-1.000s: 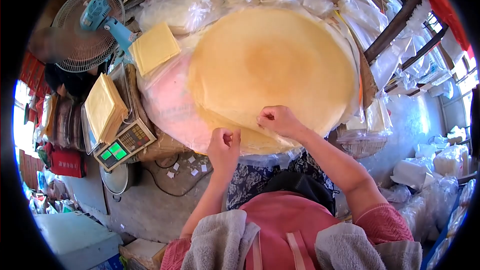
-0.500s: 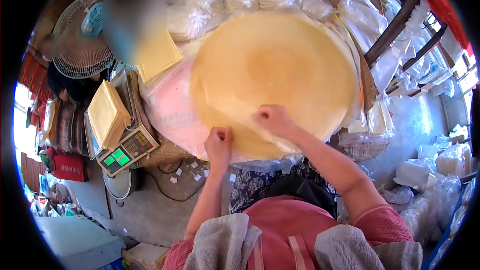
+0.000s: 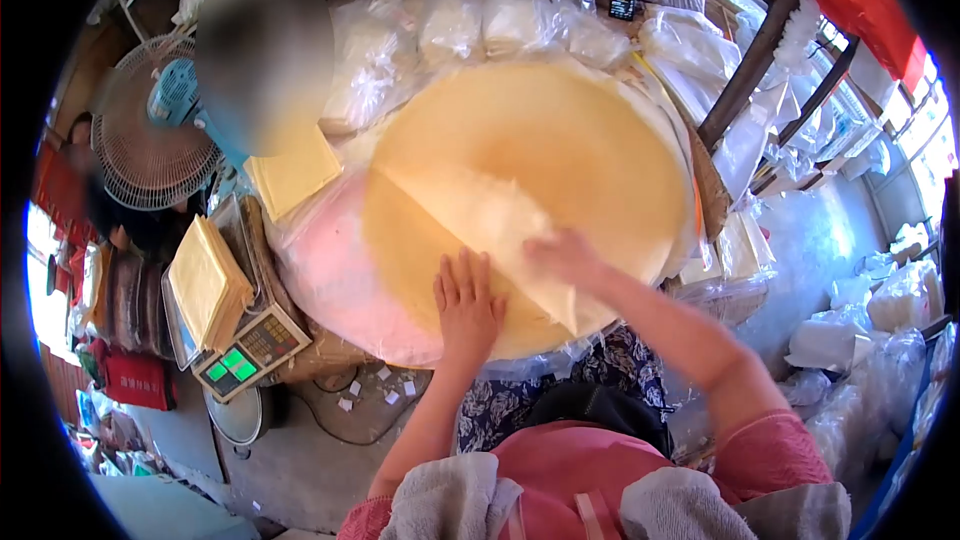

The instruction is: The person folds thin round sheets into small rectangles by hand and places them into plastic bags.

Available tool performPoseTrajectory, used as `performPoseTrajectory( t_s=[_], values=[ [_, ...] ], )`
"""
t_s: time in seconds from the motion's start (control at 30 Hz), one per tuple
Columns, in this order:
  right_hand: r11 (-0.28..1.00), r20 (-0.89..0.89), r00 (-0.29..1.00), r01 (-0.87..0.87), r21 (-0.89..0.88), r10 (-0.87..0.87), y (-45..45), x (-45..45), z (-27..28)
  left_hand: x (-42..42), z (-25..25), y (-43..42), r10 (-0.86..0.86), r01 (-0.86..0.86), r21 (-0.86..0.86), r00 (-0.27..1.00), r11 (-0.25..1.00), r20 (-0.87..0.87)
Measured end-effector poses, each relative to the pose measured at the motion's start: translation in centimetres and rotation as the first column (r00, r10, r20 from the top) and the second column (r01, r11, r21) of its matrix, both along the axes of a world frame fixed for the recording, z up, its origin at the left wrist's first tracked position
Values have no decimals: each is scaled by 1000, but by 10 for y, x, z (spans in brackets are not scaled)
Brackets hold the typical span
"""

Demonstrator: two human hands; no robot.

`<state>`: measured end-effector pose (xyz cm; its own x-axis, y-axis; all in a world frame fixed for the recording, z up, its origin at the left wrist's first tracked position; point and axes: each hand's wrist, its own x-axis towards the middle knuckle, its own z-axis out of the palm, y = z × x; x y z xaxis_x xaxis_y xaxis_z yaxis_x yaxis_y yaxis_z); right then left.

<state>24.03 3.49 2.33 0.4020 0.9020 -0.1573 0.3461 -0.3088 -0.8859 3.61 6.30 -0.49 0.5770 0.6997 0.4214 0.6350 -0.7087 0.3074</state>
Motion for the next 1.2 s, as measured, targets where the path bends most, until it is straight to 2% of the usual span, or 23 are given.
performPoseTrajectory(
  t_s=[0.03, 0.07, 0.1, 0.17, 0.27, 0.3, 0.4, 0.5, 0.57, 0.6, 0.63, 0.67, 0.8, 0.87, 0.9, 0.93, 0.97, 1.0, 1.03, 1.07, 1.1, 1.13, 1.2],
  values=[
    [994, -18, 994, 106, 37, -106, 6, 30, 8, -1, 1, 0, -7, 9, 44, 999, 999, -52],
    [979, -60, 998, 41, 202, -29, 11, 61, 36, -1, 1, -1, -8, 17, 85, 995, 996, -103],
    [931, -144, 974, 211, 297, -175, 16, 85, 65, -1, 2, -4, 0, 7, 62, 993, 998, -120],
    [919, 267, 890, 309, 243, -370, 27, 119, 122, 2, 6, -4, 14, -10, 25, 988, 1000, -152],
    [950, 284, 916, 229, 214, -284, 19, 109, 130, 28, 22, -7, 95, -166, -121, 888, 979, -451],
    [975, 285, 935, 182, 126, -211, 13, 94, 138, 44, 13, -6, 20, -71, -122, 926, 990, -378],
    [965, 197, 969, 96, 246, -147, 26, 93, 108, 85, -8, -14, -166, 149, -91, 962, 985, -219],
    [980, 397, 915, -7, 197, -74, 49, 120, 133, 97, 1, -30, -224, 205, -102, 946, 973, -233],
    [998, 831, 556, -28, 58, -33, 83, 155, 197, 96, 4, -30, -238, 219, -109, 946, 970, -220],
    [967, 798, 557, 40, 251, -230, 99, 171, 231, 94, 5, -30, -243, 222, -114, 946, 968, -215],
    [916, 856, 338, 46, 399, -390, 109, 173, 274, 94, 5, -30, -241, 221, -112, 947, 969, -213],
    [844, 819, 367, -141, 518, -441, 98, 162, 318, 94, 4, -30, -241, 221, -111, 947, 969, -211],
    [695, 822, 27, -517, 499, -569, 87, 115, 395, 94, 2, -30, -247, 226, -121, 948, 967, -203],
    [718, 822, -108, -559, 415, -559, 57, 81, 381, 92, 5, -29, -256, 246, -84, 956, 966, -144],
    [735, 870, -32, -550, 396, -493, 35, 62, 366, 91, 6, -28, -259, 253, -63, 959, 965, -114],
    [752, 906, 46, -541, 377, -421, 14, 45, 346, 93, -5, -18, -275, 267, -193, 961, 944, -14],
    [648, 889, 40, -670, 362, -456, 2, 36, 316, 97, -26, 0, -279, 292, -315, 956, 903, 86],
    [651, 882, 15, -669, 359, -470, -7, 31, 274, 95, -36, 16, -273, 327, -427, 944, 843, 185],
    [711, 951, 30, -657, 250, -307, -27, 19, 249, 82, -32, 28, -93, 453, -554, 824, 698, 558],
    [706, 966, 44, -674, 218, -255, -43, 12, 216, 67, -21, 40, 103, 576, -603, 671, 552, 734],
    [709, 981, 66, -682, 178, -183, -56, 10, 187, 53, -9, 52, 328, 705, -562, 457, 432, 827],
    [717, 987, 108, -678, 160, -118, -64, 11, 152, 39, 20, 60, 478, 789, -516, 329, 335, 814],
    [770, 982, 186, -631, 99, 26, -82, 19, 86, 17, 59, 75, 752, 922, -344, 97, 179, 652]
  ],
)
